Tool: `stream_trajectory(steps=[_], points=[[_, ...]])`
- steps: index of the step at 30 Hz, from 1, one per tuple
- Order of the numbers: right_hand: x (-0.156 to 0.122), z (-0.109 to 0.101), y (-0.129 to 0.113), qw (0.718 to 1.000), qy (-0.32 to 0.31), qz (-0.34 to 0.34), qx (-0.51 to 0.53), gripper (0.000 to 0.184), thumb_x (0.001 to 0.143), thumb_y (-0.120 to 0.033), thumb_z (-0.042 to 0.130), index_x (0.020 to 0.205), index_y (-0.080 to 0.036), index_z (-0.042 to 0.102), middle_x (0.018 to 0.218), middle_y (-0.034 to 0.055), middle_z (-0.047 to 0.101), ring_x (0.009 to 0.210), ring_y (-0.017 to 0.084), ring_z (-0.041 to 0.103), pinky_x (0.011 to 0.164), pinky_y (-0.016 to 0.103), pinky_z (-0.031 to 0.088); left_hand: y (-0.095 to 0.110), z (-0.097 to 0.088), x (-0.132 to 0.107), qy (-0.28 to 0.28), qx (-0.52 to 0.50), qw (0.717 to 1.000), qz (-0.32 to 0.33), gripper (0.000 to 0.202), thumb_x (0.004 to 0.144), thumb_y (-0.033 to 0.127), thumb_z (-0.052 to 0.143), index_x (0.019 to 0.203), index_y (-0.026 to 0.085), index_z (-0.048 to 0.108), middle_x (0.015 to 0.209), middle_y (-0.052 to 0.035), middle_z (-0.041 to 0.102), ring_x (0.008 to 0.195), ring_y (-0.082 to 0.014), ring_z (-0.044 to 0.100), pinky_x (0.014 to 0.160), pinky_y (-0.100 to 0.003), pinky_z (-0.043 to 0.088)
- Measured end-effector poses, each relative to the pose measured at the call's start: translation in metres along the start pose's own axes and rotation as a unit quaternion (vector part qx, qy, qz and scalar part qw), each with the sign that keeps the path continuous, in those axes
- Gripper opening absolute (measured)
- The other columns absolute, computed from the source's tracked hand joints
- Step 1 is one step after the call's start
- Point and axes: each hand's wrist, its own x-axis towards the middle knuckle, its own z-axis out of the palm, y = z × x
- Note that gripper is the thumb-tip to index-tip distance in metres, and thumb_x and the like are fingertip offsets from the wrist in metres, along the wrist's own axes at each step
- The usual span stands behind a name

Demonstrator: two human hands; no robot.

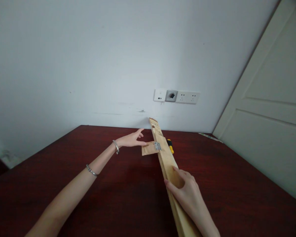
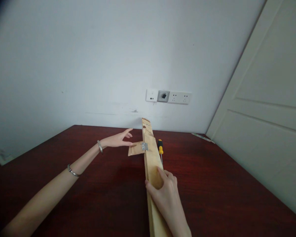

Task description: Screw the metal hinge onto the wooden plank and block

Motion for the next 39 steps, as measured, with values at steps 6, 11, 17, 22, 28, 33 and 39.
stream_trajectory(steps=[6,11,17,22,28,33,39], points=[[0.020,-0.059,0.043,1.000,0.016,0.015,0.002,0.055,0.065,-0.044,0.063,0.110,-0.012,0.069,0.113,0.0151,0.067,0.107,0.029,0.060,0.100,0.043,0.042,-0.023,0.022,0.039,0.107,-0.073,0.991,0.024,0.060,0.076,0.033,0.065,0.129,0.012,0.049,0.113,-0.0142,0.064,0.103,-0.0234,0.062,0.092,-0.035,0.047],[0.031,-0.108,0.093,0.996,0.028,-0.003,-0.085,0.061,0.066,-0.049,0.065,0.114,-0.012,0.068,0.117,0.0170,0.065,0.109,0.032,0.060,0.100,0.046,0.044,-0.037,0.051,0.072,0.181,-0.078,0.978,0.065,0.028,0.077,0.019,0.054,0.103,0.013,0.063,0.091,-0.0077,0.071,0.088,-0.0184,0.067,0.085,-0.032,0.052],[0.032,-0.157,0.157,0.981,0.032,-0.021,-0.189,0.057,0.070,-0.049,0.064,0.117,-0.016,0.067,0.121,0.0147,0.063,0.112,0.033,0.058,0.099,0.045,0.046,-0.039,0.080,0.101,0.172,-0.031,0.979,0.107,0.024,0.077,0.015,0.050,0.093,0.014,0.067,0.085,-0.0060,0.072,0.080,-0.0173,0.068,0.077,-0.031,0.054],[0.029,-0.180,0.193,0.970,0.017,-0.008,-0.241,0.060,0.070,-0.050,0.062,0.118,-0.012,0.067,0.121,0.0168,0.062,0.114,0.033,0.058,0.102,0.044,0.044,-0.035,0.099,0.117,0.147,0.019,0.979,0.141,0.028,0.075,0.013,0.049,0.098,0.014,0.066,0.084,-0.0043,0.072,0.077,-0.0165,0.066,0.076,-0.029,0.051],[0.025,-0.187,0.220,0.965,-0.003,0.005,-0.262,0.061,0.072,-0.050,0.059,0.118,-0.011,0.067,0.123,0.0176,0.062,0.114,0.033,0.057,0.103,0.044,0.044,-0.034,0.110,0.124,0.117,0.065,0.977,0.165,0.032,0.076,0.012,0.048,0.105,0.013,0.063,0.084,-0.0041,0.070,0.075,-0.0157,0.064,0.075,-0.026,0.048],[0.026,-0.188,0.232,0.966,-0.013,0.008,-0.258,0.061,0.072,-0.051,0.060,0.119,-0.012,0.067,0.123,0.0172,0.062,0.116,0.033,0.057,0.104,0.044,0.043,-0.033,0.113,0.126,0.115,0.087,0.975,0.170,0.031,0.079,0.013,0.048,0.107,0.013,0.062,0.085,-0.0053,0.069,0.077,-0.0169,0.063,0.077,-0.028,0.047],[0.028,-0.187,0.236,0.968,-0.016,0.014,-0.251,0.062,0.070,-0.052,0.060,0.118,-0.013,0.067,0.123,0.0173,0.063,0.116,0.033,0.057,0.104,0.045,0.042,-0.034,0.114,0.126,0.110,0.085,0.977,0.165,0.033,0.078,0.010,0.047,0.107,0.013,0.062,0.085,-0.0053,0.070,0.077,-0.0166,0.064,0.077,-0.027,0.047]])
